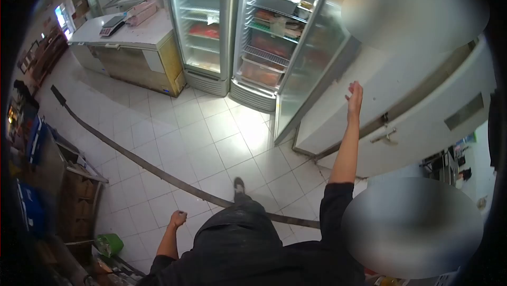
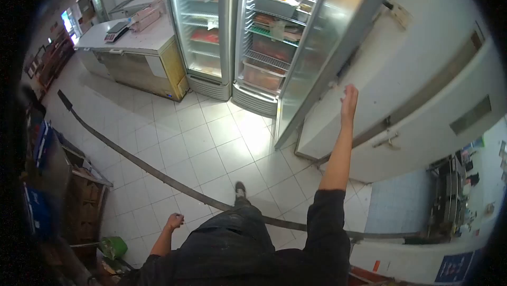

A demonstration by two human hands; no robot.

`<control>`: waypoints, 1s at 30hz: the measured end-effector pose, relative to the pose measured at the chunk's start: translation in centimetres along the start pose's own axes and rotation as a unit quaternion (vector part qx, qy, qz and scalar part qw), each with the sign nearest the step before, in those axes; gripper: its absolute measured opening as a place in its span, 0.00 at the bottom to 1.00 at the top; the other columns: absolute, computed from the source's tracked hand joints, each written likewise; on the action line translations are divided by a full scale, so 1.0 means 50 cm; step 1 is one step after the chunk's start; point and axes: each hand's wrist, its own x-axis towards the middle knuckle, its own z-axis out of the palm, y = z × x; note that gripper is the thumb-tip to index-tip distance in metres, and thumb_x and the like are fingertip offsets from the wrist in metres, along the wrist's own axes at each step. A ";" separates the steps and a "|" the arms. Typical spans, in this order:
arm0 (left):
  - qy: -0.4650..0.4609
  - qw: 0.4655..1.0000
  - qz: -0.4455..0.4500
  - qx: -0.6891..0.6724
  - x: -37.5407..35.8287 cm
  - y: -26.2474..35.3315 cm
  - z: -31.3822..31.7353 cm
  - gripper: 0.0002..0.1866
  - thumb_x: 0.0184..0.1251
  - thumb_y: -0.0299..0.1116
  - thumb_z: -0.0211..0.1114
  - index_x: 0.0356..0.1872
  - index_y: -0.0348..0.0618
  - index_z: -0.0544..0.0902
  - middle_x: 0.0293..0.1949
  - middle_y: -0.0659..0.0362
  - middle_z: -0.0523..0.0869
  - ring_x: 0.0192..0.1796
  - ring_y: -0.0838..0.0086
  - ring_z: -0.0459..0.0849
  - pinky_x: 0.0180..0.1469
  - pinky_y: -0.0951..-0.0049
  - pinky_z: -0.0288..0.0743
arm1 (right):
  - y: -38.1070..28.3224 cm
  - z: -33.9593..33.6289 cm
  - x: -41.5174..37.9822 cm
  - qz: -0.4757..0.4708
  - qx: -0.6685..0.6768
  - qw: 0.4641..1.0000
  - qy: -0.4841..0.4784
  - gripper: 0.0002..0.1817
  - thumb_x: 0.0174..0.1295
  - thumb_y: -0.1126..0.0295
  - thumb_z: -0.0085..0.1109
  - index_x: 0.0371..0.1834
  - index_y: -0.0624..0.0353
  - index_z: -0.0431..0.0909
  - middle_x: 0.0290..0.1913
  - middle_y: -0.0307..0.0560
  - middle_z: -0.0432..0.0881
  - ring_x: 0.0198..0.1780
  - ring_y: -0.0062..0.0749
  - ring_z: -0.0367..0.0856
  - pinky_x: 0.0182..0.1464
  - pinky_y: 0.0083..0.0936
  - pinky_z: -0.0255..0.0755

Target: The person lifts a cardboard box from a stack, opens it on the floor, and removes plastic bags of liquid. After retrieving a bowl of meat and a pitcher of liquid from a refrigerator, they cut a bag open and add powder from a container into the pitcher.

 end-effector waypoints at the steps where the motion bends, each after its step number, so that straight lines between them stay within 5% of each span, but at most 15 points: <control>1: 0.005 0.999 -0.030 -0.021 0.003 -0.024 0.002 0.21 0.63 0.43 0.64 0.44 0.31 0.82 0.33 0.52 0.87 0.30 0.68 0.86 0.31 0.66 0.80 | 0.023 0.042 0.047 -0.006 0.027 0.999 0.033 0.32 0.75 0.45 0.39 0.71 0.57 0.61 0.68 0.50 0.67 0.71 0.39 0.63 0.72 0.36 0.55; 5: 0.007 0.976 -0.190 -0.110 -0.048 -0.056 -0.004 0.18 0.64 0.39 0.61 0.43 0.31 0.82 0.30 0.53 0.86 0.28 0.66 0.85 0.28 0.61 0.78 | 0.158 0.215 0.217 -0.012 0.139 0.977 0.163 0.40 0.74 0.37 0.32 0.80 0.54 0.49 0.80 0.49 0.51 0.78 0.41 0.51 0.78 0.38 0.43; 7: 0.007 0.954 -0.257 -0.151 -0.073 -0.053 -0.002 0.18 0.64 0.40 0.61 0.43 0.32 0.82 0.30 0.54 0.86 0.28 0.66 0.84 0.27 0.62 0.78 | 0.207 0.242 0.224 -0.020 0.264 0.954 0.140 0.41 0.74 0.38 0.33 0.80 0.56 0.49 0.80 0.49 0.52 0.78 0.41 0.52 0.78 0.36 0.44; 9: 0.001 0.932 -0.309 -0.188 -0.091 -0.037 0.000 0.18 0.65 0.40 0.61 0.42 0.32 0.82 0.29 0.54 0.85 0.27 0.67 0.84 0.27 0.64 0.77 | 0.115 0.305 0.148 0.008 0.309 0.946 0.101 0.41 0.76 0.41 0.32 0.80 0.61 0.44 0.81 0.50 0.45 0.80 0.41 0.45 0.79 0.34 0.38; 11: -0.004 0.924 -0.321 -0.206 -0.069 0.004 -0.006 0.18 0.65 0.40 0.61 0.41 0.33 0.82 0.28 0.55 0.85 0.27 0.68 0.83 0.26 0.65 0.77 | 0.099 0.365 0.110 0.020 0.292 0.953 0.080 0.40 0.76 0.40 0.32 0.79 0.62 0.47 0.80 0.50 0.50 0.78 0.41 0.50 0.78 0.35 0.40; 15: 0.007 0.937 -0.275 -0.215 0.069 0.109 -0.042 0.17 0.65 0.41 0.60 0.40 0.34 0.82 0.27 0.56 0.85 0.26 0.69 0.83 0.25 0.68 0.76 | 0.083 0.539 0.061 0.048 0.307 0.950 0.012 0.35 0.78 0.44 0.35 0.76 0.60 0.54 0.76 0.47 0.58 0.75 0.36 0.55 0.76 0.32 0.43; 18: 0.049 0.967 -0.159 -0.191 0.244 0.220 -0.099 0.17 0.65 0.42 0.60 0.40 0.34 0.82 0.26 0.56 0.84 0.26 0.70 0.82 0.25 0.70 0.75 | 0.071 0.676 0.067 0.004 0.182 0.982 -0.046 0.27 0.76 0.48 0.46 0.63 0.62 0.65 0.58 0.45 0.70 0.60 0.29 0.66 0.66 0.29 0.56; 21: 0.104 0.979 -0.021 -0.173 0.355 0.377 -0.182 0.18 0.70 0.42 0.59 0.47 0.36 0.81 0.34 0.56 0.86 0.32 0.72 0.84 0.33 0.67 0.78 | 0.093 0.825 0.123 -0.029 0.089 0.990 -0.108 0.22 0.75 0.53 0.52 0.53 0.64 0.67 0.44 0.40 0.71 0.46 0.24 0.68 0.53 0.23 0.66; 22: 0.121 0.967 0.021 -0.222 0.379 0.426 -0.205 0.19 0.68 0.41 0.62 0.49 0.33 0.79 0.35 0.54 0.86 0.33 0.72 0.85 0.34 0.70 0.78 | 0.092 0.882 0.150 -0.090 0.045 0.991 -0.086 0.22 0.73 0.55 0.56 0.49 0.68 0.72 0.39 0.44 0.77 0.40 0.25 0.75 0.40 0.21 0.71; 25: 0.150 0.944 0.058 -0.289 0.425 0.512 -0.263 0.23 0.67 0.41 0.64 0.53 0.31 0.77 0.39 0.51 0.86 0.38 0.71 0.86 0.41 0.71 0.79 | 0.066 1.057 0.212 -0.180 -0.090 0.979 0.017 0.22 0.70 0.55 0.60 0.42 0.68 0.79 0.32 0.47 0.82 0.33 0.30 0.77 0.38 0.27 0.70; 28: 0.189 0.946 0.030 -0.262 0.456 0.486 -0.272 0.24 0.65 0.43 0.65 0.52 0.32 0.78 0.40 0.47 0.87 0.39 0.65 0.87 0.42 0.66 0.80 | 0.079 1.193 0.320 -0.221 -0.143 0.965 -0.009 0.21 0.68 0.55 0.61 0.40 0.69 0.81 0.33 0.57 0.84 0.33 0.45 0.82 0.38 0.35 0.73; 30: 0.238 0.962 -0.009 -0.135 0.479 0.405 -0.255 0.24 0.61 0.48 0.65 0.43 0.33 0.84 0.37 0.46 0.88 0.40 0.62 0.88 0.43 0.63 0.79 | 0.094 1.266 0.400 -0.243 -0.209 0.947 -0.005 0.21 0.68 0.55 0.58 0.39 0.66 0.82 0.36 0.61 0.86 0.37 0.55 0.85 0.41 0.43 0.74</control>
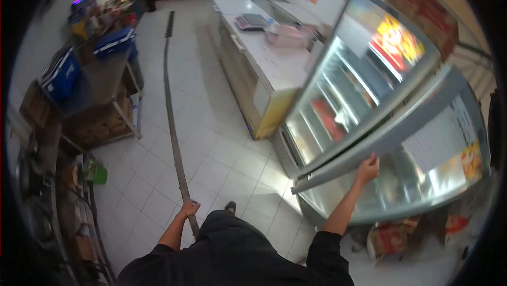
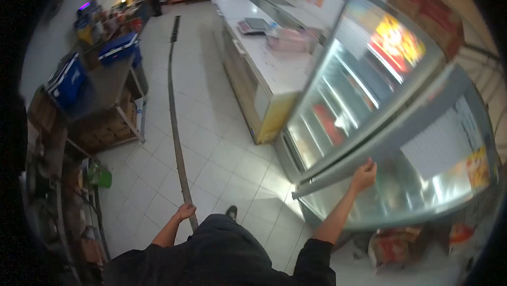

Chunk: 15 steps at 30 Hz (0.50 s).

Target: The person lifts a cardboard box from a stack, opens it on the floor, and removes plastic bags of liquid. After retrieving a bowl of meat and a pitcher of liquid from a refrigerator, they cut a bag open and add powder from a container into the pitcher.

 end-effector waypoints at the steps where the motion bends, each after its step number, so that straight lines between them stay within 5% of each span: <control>1: -0.010 0.998 -0.064 0.011 -0.011 -0.024 -0.009 0.23 0.59 0.49 0.65 0.38 0.33 0.86 0.34 0.46 0.88 0.39 0.61 0.88 0.43 0.62 0.79 | 0.025 0.050 0.038 -0.027 -0.049 0.998 0.017 0.21 0.69 0.54 0.56 0.39 0.65 0.83 0.36 0.62 0.86 0.39 0.59 0.85 0.42 0.47 0.74; 3: 0.038 0.985 -0.161 -0.049 -0.026 -0.159 0.026 0.22 0.57 0.49 0.64 0.27 0.35 0.87 0.26 0.47 0.87 0.33 0.64 0.88 0.39 0.60 0.80 | 0.059 0.129 0.109 -0.029 -0.121 0.991 0.042 0.22 0.69 0.52 0.54 0.37 0.63 0.84 0.37 0.62 0.86 0.41 0.61 0.85 0.45 0.50 0.75; 6: 0.124 0.892 -0.381 -0.209 -0.144 -0.189 0.037 0.19 0.65 0.41 0.61 0.22 0.35 0.83 0.23 0.52 0.86 0.24 0.64 0.84 0.27 0.62 0.80 | 0.174 0.238 0.216 -0.010 -0.134 0.991 0.001 0.21 0.69 0.52 0.53 0.45 0.59 0.86 0.38 0.61 0.87 0.42 0.59 0.85 0.45 0.49 0.76; 8: 0.145 0.843 -0.470 -0.220 -0.221 -0.204 0.053 0.12 0.64 0.35 0.61 0.27 0.36 0.83 0.23 0.53 0.85 0.26 0.63 0.85 0.31 0.59 0.80 | 0.130 0.256 0.253 0.022 -0.120 0.992 -0.032 0.20 0.69 0.53 0.54 0.43 0.60 0.86 0.39 0.60 0.87 0.43 0.57 0.85 0.45 0.49 0.77; 12: 0.137 0.800 -0.512 -0.281 -0.287 -0.199 0.062 0.13 0.63 0.38 0.61 0.29 0.36 0.83 0.26 0.53 0.86 0.29 0.63 0.85 0.31 0.59 0.80 | 0.184 0.288 0.326 0.008 -0.227 0.974 0.006 0.19 0.70 0.55 0.54 0.38 0.60 0.86 0.39 0.57 0.87 0.43 0.54 0.86 0.44 0.49 0.76; 14: 0.130 0.783 -0.526 -0.305 -0.313 -0.167 0.087 0.14 0.63 0.39 0.62 0.31 0.35 0.84 0.27 0.53 0.86 0.30 0.63 0.85 0.31 0.59 0.79 | 0.424 0.424 0.402 -0.155 -0.290 0.941 0.078 0.18 0.69 0.55 0.54 0.37 0.58 0.86 0.39 0.56 0.87 0.42 0.52 0.86 0.44 0.50 0.76; 15: 0.125 0.780 -0.527 -0.314 -0.317 -0.157 0.108 0.15 0.63 0.40 0.62 0.31 0.35 0.84 0.28 0.54 0.86 0.30 0.63 0.86 0.32 0.59 0.79 | 0.356 0.385 0.395 -0.074 -0.231 0.970 -0.007 0.14 0.67 0.59 0.56 0.42 0.55 0.85 0.43 0.53 0.87 0.45 0.50 0.86 0.46 0.47 0.78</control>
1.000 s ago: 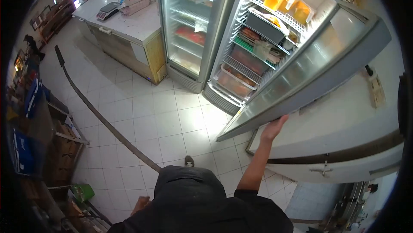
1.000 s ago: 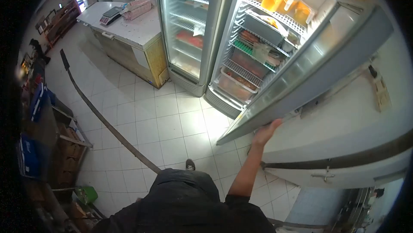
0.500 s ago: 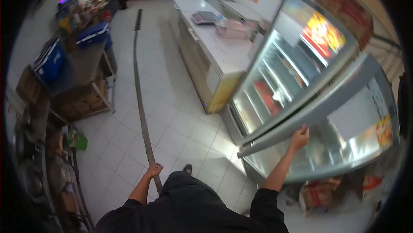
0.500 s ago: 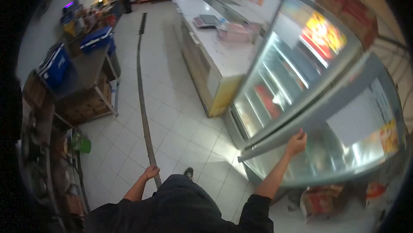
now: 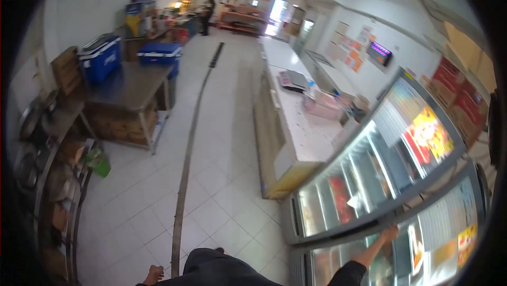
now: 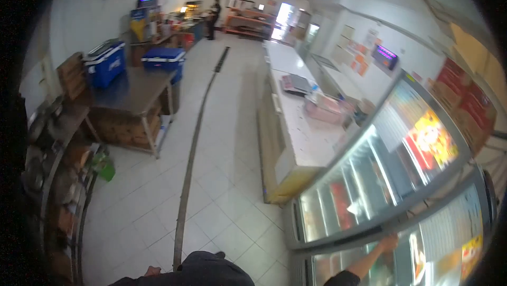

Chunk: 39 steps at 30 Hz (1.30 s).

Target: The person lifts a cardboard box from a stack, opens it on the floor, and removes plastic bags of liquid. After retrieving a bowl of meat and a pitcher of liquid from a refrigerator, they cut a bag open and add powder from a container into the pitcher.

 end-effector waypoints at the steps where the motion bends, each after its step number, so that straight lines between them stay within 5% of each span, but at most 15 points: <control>1: -0.006 1.000 0.002 -0.004 -0.002 -0.007 0.016 0.16 0.63 0.40 0.62 0.32 0.35 0.84 0.28 0.54 0.86 0.31 0.63 0.86 0.32 0.60 0.79 | -0.044 -0.065 0.002 0.073 0.058 0.992 -0.088 0.13 0.64 0.64 0.58 0.47 0.52 0.85 0.47 0.50 0.87 0.47 0.48 0.86 0.49 0.44 0.79; 6: -0.082 0.986 0.147 0.018 0.001 0.030 0.071 0.21 0.57 0.46 0.65 0.35 0.34 0.87 0.33 0.52 0.89 0.34 0.63 0.87 0.34 0.58 0.80 | -0.088 -0.126 -0.010 0.107 0.092 0.988 -0.067 0.11 0.65 0.67 0.57 0.43 0.58 0.86 0.42 0.54 0.87 0.45 0.49 0.87 0.44 0.44 0.79; 10: -0.009 0.959 0.280 0.048 0.033 0.040 0.090 0.24 0.53 0.48 0.66 0.38 0.35 0.88 0.38 0.46 0.90 0.42 0.57 0.89 0.49 0.63 0.81 | -0.084 -0.151 -0.006 0.086 0.067 0.992 -0.067 0.14 0.66 0.62 0.56 0.39 0.61 0.86 0.39 0.57 0.87 0.43 0.52 0.86 0.44 0.45 0.78; 12: 0.006 0.953 0.302 0.034 -0.003 0.021 0.072 0.24 0.55 0.49 0.66 0.41 0.35 0.87 0.40 0.46 0.89 0.45 0.56 0.88 0.52 0.63 0.80 | -0.024 -0.074 0.023 0.009 0.075 0.994 -0.082 0.17 0.67 0.55 0.58 0.39 0.60 0.86 0.40 0.58 0.87 0.44 0.54 0.85 0.46 0.48 0.77; 18: 0.071 0.949 0.298 0.069 -0.121 -0.175 -0.034 0.24 0.59 0.47 0.66 0.47 0.34 0.84 0.47 0.44 0.87 0.52 0.54 0.86 0.58 0.63 0.77 | -0.019 -0.069 -0.064 -0.087 -0.060 0.979 -0.177 0.15 0.66 0.62 0.54 0.32 0.59 0.86 0.33 0.56 0.86 0.37 0.52 0.86 0.35 0.48 0.78; 21: 0.083 0.970 0.227 0.027 -0.163 -0.320 -0.077 0.25 0.57 0.47 0.67 0.47 0.34 0.84 0.49 0.43 0.87 0.54 0.54 0.85 0.59 0.63 0.77 | -0.074 -0.126 -0.316 -0.195 -0.046 0.896 -0.396 0.24 0.63 0.51 0.55 0.38 0.64 0.86 0.42 0.59 0.87 0.42 0.55 0.87 0.39 0.48 0.80; 24: 0.123 0.975 0.165 0.083 -0.204 -0.528 -0.119 0.25 0.55 0.45 0.67 0.46 0.33 0.84 0.46 0.43 0.88 0.52 0.55 0.86 0.59 0.63 0.77 | 0.059 0.155 -0.907 -0.234 0.044 0.674 -0.699 0.21 0.60 0.60 0.65 0.55 0.56 0.79 0.33 0.50 0.84 0.25 0.39 0.81 0.28 0.39 0.79; 26: 0.114 0.984 0.125 0.053 -0.140 -0.653 -0.131 0.23 0.55 0.44 0.67 0.44 0.33 0.84 0.42 0.44 0.88 0.48 0.56 0.87 0.55 0.64 0.79 | -0.038 -0.140 -1.085 -0.128 -0.066 0.491 -0.859 0.31 0.57 0.46 0.69 0.59 0.53 0.78 0.47 0.46 0.86 0.42 0.37 0.84 0.41 0.40 0.80; 28: 0.110 0.989 0.097 0.003 -0.125 -0.724 -0.133 0.21 0.56 0.42 0.67 0.42 0.33 0.83 0.39 0.46 0.89 0.42 0.58 0.88 0.49 0.64 0.81 | -0.084 -0.325 -1.209 -0.220 -0.081 0.372 -0.898 0.34 0.57 0.42 0.68 0.58 0.55 0.78 0.50 0.43 0.85 0.45 0.35 0.81 0.45 0.38 0.78; 29: 0.110 0.990 0.086 -0.030 -0.139 -0.751 -0.138 0.19 0.56 0.41 0.67 0.41 0.33 0.83 0.37 0.47 0.88 0.38 0.60 0.88 0.44 0.64 0.82 | -0.080 -0.384 -1.267 -0.229 -0.023 0.376 -0.897 0.27 0.59 0.46 0.67 0.51 0.58 0.82 0.40 0.43 0.85 0.34 0.30 0.80 0.35 0.31 0.78; 30: 0.109 0.989 0.077 -0.063 -0.153 -0.770 -0.142 0.18 0.57 0.41 0.67 0.39 0.34 0.82 0.35 0.48 0.88 0.34 0.62 0.88 0.39 0.64 0.83 | -0.082 -0.410 -1.321 -0.220 -0.026 0.333 -0.917 0.32 0.58 0.44 0.68 0.56 0.56 0.79 0.47 0.43 0.85 0.43 0.34 0.81 0.46 0.38 0.78; 33: 0.098 0.979 0.059 -0.172 -0.164 -0.837 -0.148 0.14 0.60 0.38 0.66 0.37 0.36 0.80 0.30 0.52 0.86 0.26 0.68 0.84 0.25 0.67 0.78 | -0.103 -0.506 -1.415 -0.266 0.018 0.329 -0.906 0.28 0.59 0.47 0.68 0.54 0.56 0.81 0.46 0.46 0.86 0.43 0.34 0.82 0.46 0.39 0.78; 35: 0.091 0.969 0.053 -0.224 -0.174 -0.891 -0.152 0.13 0.61 0.37 0.65 0.39 0.37 0.79 0.29 0.54 0.85 0.25 0.70 0.84 0.23 0.68 0.77 | -0.107 -0.544 -1.457 -0.298 0.034 0.338 -0.892 0.23 0.63 0.52 0.65 0.54 0.54 0.81 0.43 0.48 0.85 0.39 0.33 0.82 0.41 0.37 0.79; 38: 0.080 0.957 0.019 -0.278 -0.194 -0.973 -0.160 0.12 0.63 0.36 0.64 0.40 0.38 0.78 0.28 0.54 0.84 0.25 0.70 0.84 0.22 0.68 0.76 | -0.099 -0.520 -1.511 -0.204 -0.007 0.296 -0.933 0.20 0.64 0.54 0.61 0.52 0.56 0.82 0.38 0.42 0.86 0.34 0.27 0.82 0.36 0.31 0.80; 39: 0.077 0.953 0.003 -0.292 -0.196 -1.005 -0.167 0.13 0.63 0.36 0.64 0.41 0.38 0.77 0.28 0.54 0.85 0.25 0.70 0.84 0.22 0.68 0.76 | -0.097 -0.542 -1.524 -0.246 -0.024 0.352 -0.902 0.16 0.66 0.58 0.59 0.49 0.56 0.81 0.40 0.42 0.86 0.34 0.27 0.81 0.35 0.31 0.80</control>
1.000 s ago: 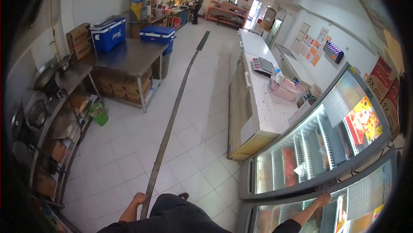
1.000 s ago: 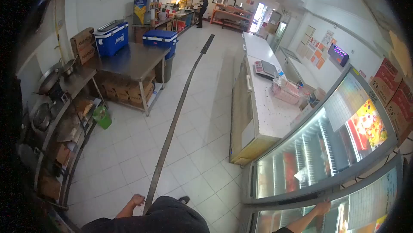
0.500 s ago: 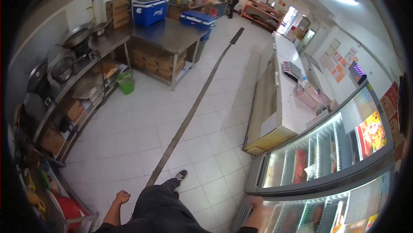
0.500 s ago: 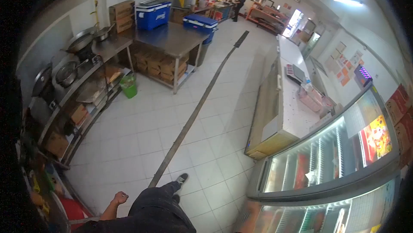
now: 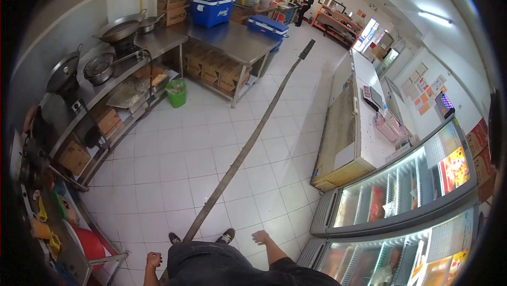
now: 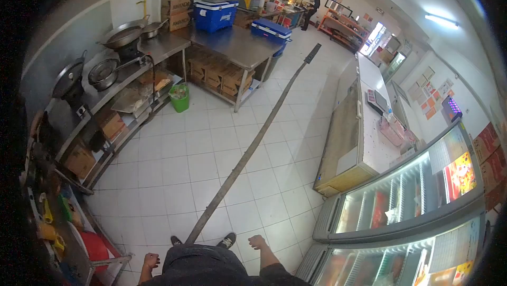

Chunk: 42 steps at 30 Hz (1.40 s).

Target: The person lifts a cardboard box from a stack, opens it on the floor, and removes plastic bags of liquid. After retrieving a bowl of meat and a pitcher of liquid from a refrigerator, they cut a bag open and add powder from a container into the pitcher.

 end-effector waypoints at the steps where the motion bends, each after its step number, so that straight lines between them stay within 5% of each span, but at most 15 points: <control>1: 0.010 1.000 -0.013 0.001 0.016 -0.036 -0.024 0.12 0.63 0.36 0.64 0.40 0.39 0.77 0.28 0.55 0.84 0.24 0.70 0.83 0.21 0.68 0.76 | -0.004 0.015 0.001 0.015 0.004 1.000 0.003 0.15 0.66 0.58 0.59 0.48 0.56 0.81 0.40 0.42 0.86 0.33 0.27 0.81 0.35 0.31 0.80; 6: 0.020 0.998 -0.016 -0.056 0.024 -0.151 -0.166 0.08 0.62 0.34 0.62 0.31 0.40 0.82 0.25 0.53 0.85 0.22 0.67 0.82 0.24 0.62 0.76 | -0.063 0.108 0.023 0.042 -0.047 0.998 0.024 0.18 0.69 0.58 0.56 0.57 0.51 0.78 0.52 0.45 0.85 0.44 0.38 0.83 0.44 0.40 0.80; 9: -0.048 0.895 0.263 0.358 0.139 -0.281 -0.257 0.12 0.64 0.31 0.52 0.31 0.38 0.84 0.30 0.45 0.85 0.31 0.52 0.85 0.43 0.52 0.78 | -0.127 0.190 -0.006 -0.024 -0.045 0.997 0.063 0.11 0.62 0.67 0.55 0.44 0.53 0.84 0.39 0.44 0.87 0.42 0.29 0.83 0.41 0.35 0.80; 10: -0.032 0.911 0.279 0.301 0.131 -0.310 -0.278 0.11 0.64 0.32 0.54 0.36 0.39 0.83 0.35 0.46 0.85 0.41 0.51 0.84 0.48 0.50 0.76 | -0.107 0.185 0.057 -0.169 -0.125 0.977 0.019 0.15 0.65 0.61 0.59 0.49 0.58 0.83 0.39 0.48 0.87 0.36 0.36 0.86 0.33 0.34 0.80; 11: 0.041 0.794 0.362 0.486 0.140 -0.338 -0.282 0.12 0.63 0.34 0.56 0.42 0.41 0.82 0.40 0.46 0.84 0.46 0.51 0.82 0.50 0.49 0.75 | -0.087 0.193 0.132 -0.247 -0.267 0.931 0.040 0.16 0.65 0.60 0.57 0.46 0.61 0.83 0.37 0.49 0.87 0.35 0.34 0.86 0.30 0.32 0.80; 12: -0.008 0.929 0.222 0.297 0.135 -0.329 -0.297 0.13 0.62 0.35 0.58 0.44 0.40 0.81 0.42 0.46 0.83 0.48 0.51 0.81 0.51 0.48 0.74 | -0.104 0.207 0.118 -0.299 -0.330 0.894 0.039 0.18 0.68 0.58 0.53 0.46 0.61 0.83 0.38 0.49 0.87 0.36 0.34 0.86 0.29 0.33 0.81; 13: 0.072 0.813 0.389 0.427 0.149 -0.369 -0.303 0.14 0.66 0.39 0.57 0.43 0.40 0.80 0.42 0.45 0.83 0.48 0.50 0.81 0.51 0.48 0.74 | -0.200 0.275 -0.016 -0.143 -0.157 0.977 0.036 0.20 0.70 0.56 0.50 0.49 0.61 0.82 0.40 0.49 0.87 0.38 0.35 0.86 0.31 0.34 0.81; 15: 0.015 0.928 0.227 0.296 0.122 -0.313 -0.337 0.20 0.68 0.48 0.61 0.44 0.39 0.81 0.42 0.46 0.84 0.49 0.50 0.81 0.52 0.52 0.74 | -0.261 0.352 -0.099 -0.140 -0.103 0.985 0.022 0.20 0.72 0.57 0.48 0.54 0.60 0.78 0.42 0.47 0.86 0.39 0.33 0.85 0.37 0.34 0.82; 16: 0.045 0.995 0.085 0.000 0.129 -0.302 -0.331 0.20 0.69 0.48 0.61 0.47 0.39 0.81 0.45 0.47 0.86 0.50 0.53 0.83 0.54 0.58 0.76 | -0.321 0.412 -0.174 -0.119 -0.127 0.983 0.051 0.18 0.72 0.60 0.48 0.54 0.60 0.77 0.42 0.47 0.85 0.39 0.33 0.85 0.40 0.35 0.82; 26: 0.116 0.980 0.089 -0.132 0.123 -0.227 -0.385 0.20 0.70 0.46 0.61 0.49 0.38 0.78 0.40 0.46 0.86 0.48 0.56 0.86 0.51 0.61 0.76 | -0.370 0.509 -0.217 0.084 -0.246 0.966 0.014 0.20 0.69 0.63 0.54 0.60 0.61 0.75 0.50 0.53 0.84 0.48 0.43 0.83 0.52 0.44 0.79; 31: 0.252 0.942 0.196 0.107 0.192 -0.334 -0.396 0.15 0.72 0.41 0.61 0.47 0.38 0.80 0.42 0.51 0.86 0.46 0.64 0.85 0.48 0.65 0.79 | -0.463 0.532 -0.052 0.108 -0.288 0.952 0.004 0.19 0.70 0.62 0.52 0.58 0.60 0.77 0.52 0.52 0.83 0.50 0.44 0.82 0.53 0.42 0.79; 36: 0.233 0.957 -0.050 -0.167 0.132 -0.269 -0.439 0.10 0.70 0.35 0.63 0.43 0.39 0.82 0.41 0.53 0.85 0.38 0.64 0.86 0.42 0.65 0.82 | -0.767 0.660 0.155 -0.048 -0.234 0.955 -0.176 0.20 0.66 0.62 0.52 0.57 0.58 0.76 0.46 0.52 0.85 0.42 0.44 0.86 0.41 0.47 0.81; 37: 0.209 0.966 -0.046 -0.142 0.131 -0.270 -0.444 0.13 0.71 0.38 0.62 0.47 0.39 0.81 0.44 0.51 0.86 0.43 0.61 0.86 0.46 0.63 0.81 | -0.847 0.695 0.221 0.020 -0.155 0.967 -0.200 0.22 0.67 0.53 0.52 0.57 0.55 0.76 0.48 0.49 0.85 0.44 0.42 0.85 0.45 0.46 0.77; 39: 0.174 0.979 -0.044 -0.099 0.129 -0.283 -0.449 0.21 0.71 0.45 0.61 0.56 0.40 0.79 0.50 0.48 0.87 0.53 0.56 0.85 0.55 0.61 0.79 | -1.017 0.857 0.160 -0.177 -0.243 0.935 -0.190 0.21 0.69 0.55 0.51 0.58 0.55 0.76 0.47 0.48 0.86 0.42 0.36 0.85 0.42 0.38 0.80; 42: 0.330 0.933 0.089 -0.109 0.119 -0.246 -0.463 0.15 0.70 0.36 0.64 0.51 0.38 0.80 0.44 0.49 0.88 0.48 0.61 0.88 0.47 0.65 0.81 | -1.215 1.069 0.158 -0.217 -0.304 0.914 -0.161 0.18 0.68 0.60 0.57 0.55 0.58 0.78 0.42 0.47 0.86 0.39 0.30 0.85 0.38 0.28 0.80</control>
